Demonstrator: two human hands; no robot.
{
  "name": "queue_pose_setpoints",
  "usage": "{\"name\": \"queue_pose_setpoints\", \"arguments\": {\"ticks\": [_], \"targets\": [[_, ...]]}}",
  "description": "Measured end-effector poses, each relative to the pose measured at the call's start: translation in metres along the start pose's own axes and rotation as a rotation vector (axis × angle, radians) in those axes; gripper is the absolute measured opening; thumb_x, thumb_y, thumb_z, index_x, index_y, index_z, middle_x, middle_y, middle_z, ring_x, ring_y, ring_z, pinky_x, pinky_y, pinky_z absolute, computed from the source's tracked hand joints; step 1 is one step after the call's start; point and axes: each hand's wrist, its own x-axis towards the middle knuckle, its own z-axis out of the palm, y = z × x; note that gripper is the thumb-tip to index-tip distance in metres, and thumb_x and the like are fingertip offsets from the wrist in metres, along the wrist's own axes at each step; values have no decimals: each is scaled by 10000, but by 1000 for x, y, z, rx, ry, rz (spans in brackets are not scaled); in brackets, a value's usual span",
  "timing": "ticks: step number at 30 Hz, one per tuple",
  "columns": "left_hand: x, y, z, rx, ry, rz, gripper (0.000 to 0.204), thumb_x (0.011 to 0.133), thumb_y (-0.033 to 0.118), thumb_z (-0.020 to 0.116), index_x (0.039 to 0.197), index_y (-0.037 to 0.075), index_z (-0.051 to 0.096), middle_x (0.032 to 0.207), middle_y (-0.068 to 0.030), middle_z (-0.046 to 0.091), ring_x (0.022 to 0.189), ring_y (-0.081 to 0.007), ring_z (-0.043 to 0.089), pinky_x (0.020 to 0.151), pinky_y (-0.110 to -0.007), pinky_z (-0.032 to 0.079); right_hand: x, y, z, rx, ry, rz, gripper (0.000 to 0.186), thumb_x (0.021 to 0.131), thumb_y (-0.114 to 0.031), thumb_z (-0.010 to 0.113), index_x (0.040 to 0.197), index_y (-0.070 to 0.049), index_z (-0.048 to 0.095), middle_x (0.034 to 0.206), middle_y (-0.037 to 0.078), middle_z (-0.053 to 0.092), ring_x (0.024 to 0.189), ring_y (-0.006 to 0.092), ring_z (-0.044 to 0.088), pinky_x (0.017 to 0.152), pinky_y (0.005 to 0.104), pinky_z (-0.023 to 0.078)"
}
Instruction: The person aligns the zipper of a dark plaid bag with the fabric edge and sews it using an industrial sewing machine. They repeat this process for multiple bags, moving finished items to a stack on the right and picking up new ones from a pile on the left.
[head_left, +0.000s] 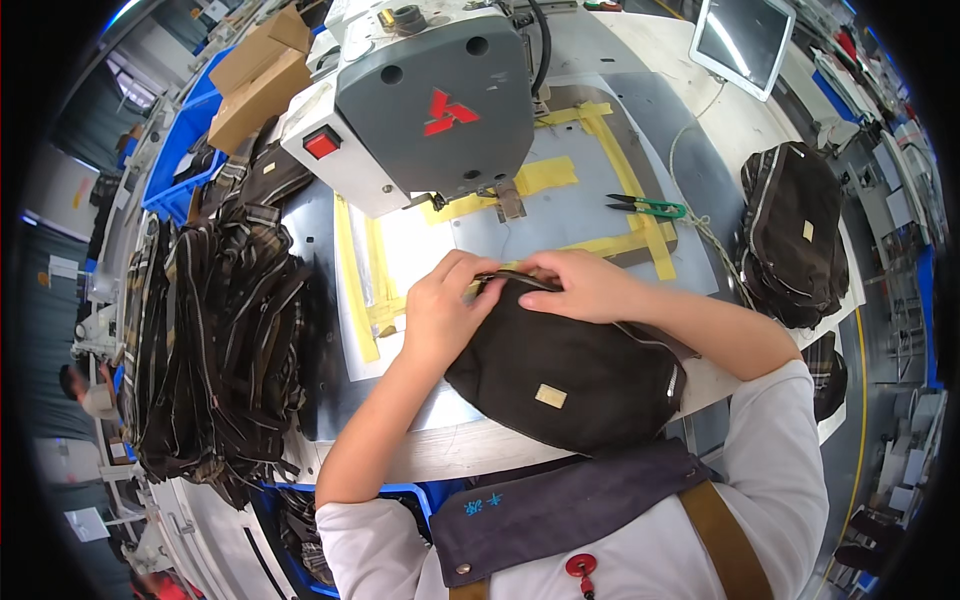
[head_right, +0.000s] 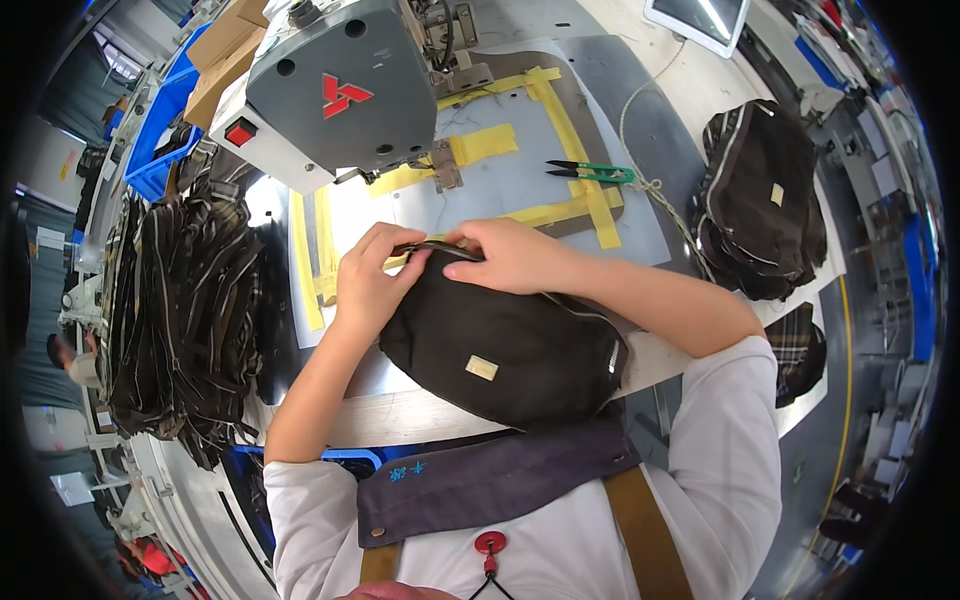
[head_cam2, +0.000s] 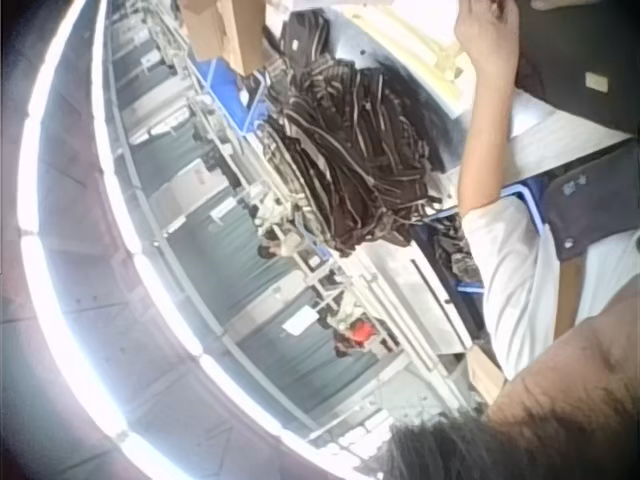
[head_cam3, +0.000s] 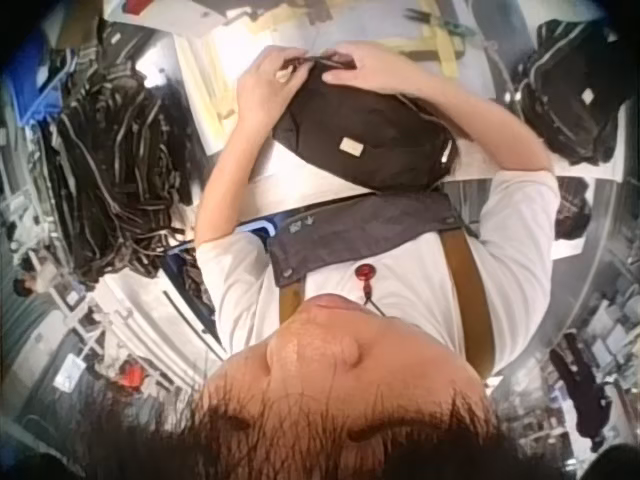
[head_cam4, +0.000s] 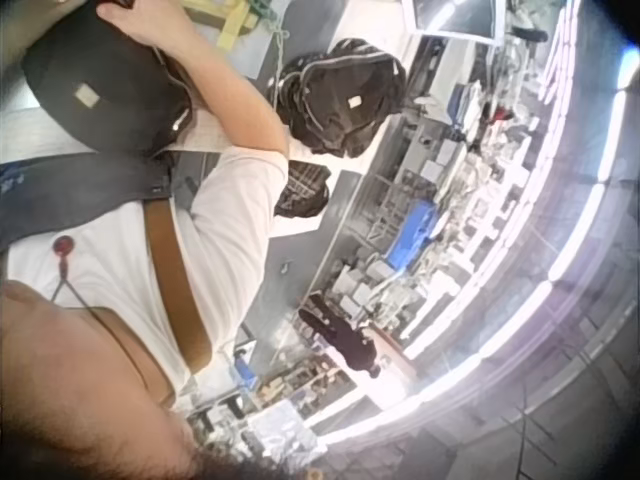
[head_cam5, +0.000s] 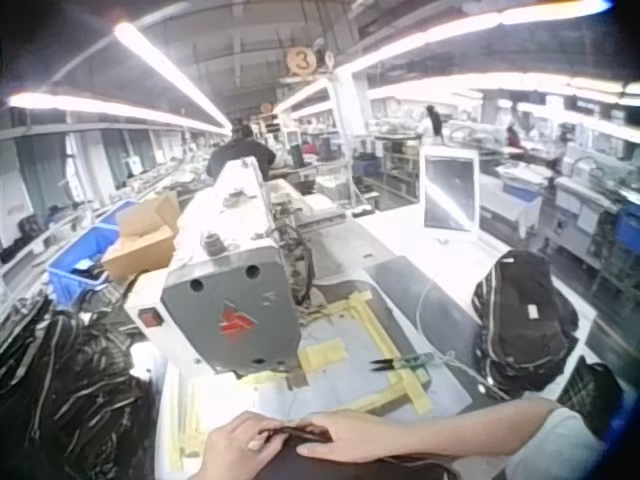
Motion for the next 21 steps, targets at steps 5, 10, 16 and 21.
{"name": "queue_pose_setpoints", "arguments": {"ticks": [5, 10, 16, 21], "targets": [[20, 3, -5, 6, -29, -307, 404, 826, 200, 756, 1141, 5, 594, 1011, -88, 683, 876, -172, 666, 759, -272, 517, 20, 0, -1, 327, 306, 115, 366, 942, -282, 557, 1131, 29, 594, 1020, 129, 654, 965, 218, 602, 849, 348, 460], [25, -21, -11, -261, -145, -476, 232, 801, 152, 758, 920, -16, 652, 861, -82, 640, 760, -209, 603, 735, -292, 478, 19, 19, -1, 472, 149, 80, 310, 893, -236, 634, 1100, -7, 602, 975, 64, 620, 978, 142, 558, 858, 287, 439], [24, -20, -6, -253, -185, -200, 163, 780, 76, 757, 882, 3, 654, 836, -82, 614, 759, -228, 602, 724, -305, 476, 28, -5, -11, 191, 84, -16, 218, 884, -142, 668, 1053, -22, 599, 866, 19, 622, 803, 104, 581, 760, 272, 469], [16, -22, 1, -16, 100, 224, 167, 720, 28, 767, 844, 66, 663, 824, -40, 641, 703, -211, 643, 599, -294, 515, 25, -2, 1, 356, 204, -37, 111, 901, -111, 638, 967, -29, 604, 787, -6, 585, 755, 77, 546, 727, 256, 449]]}}
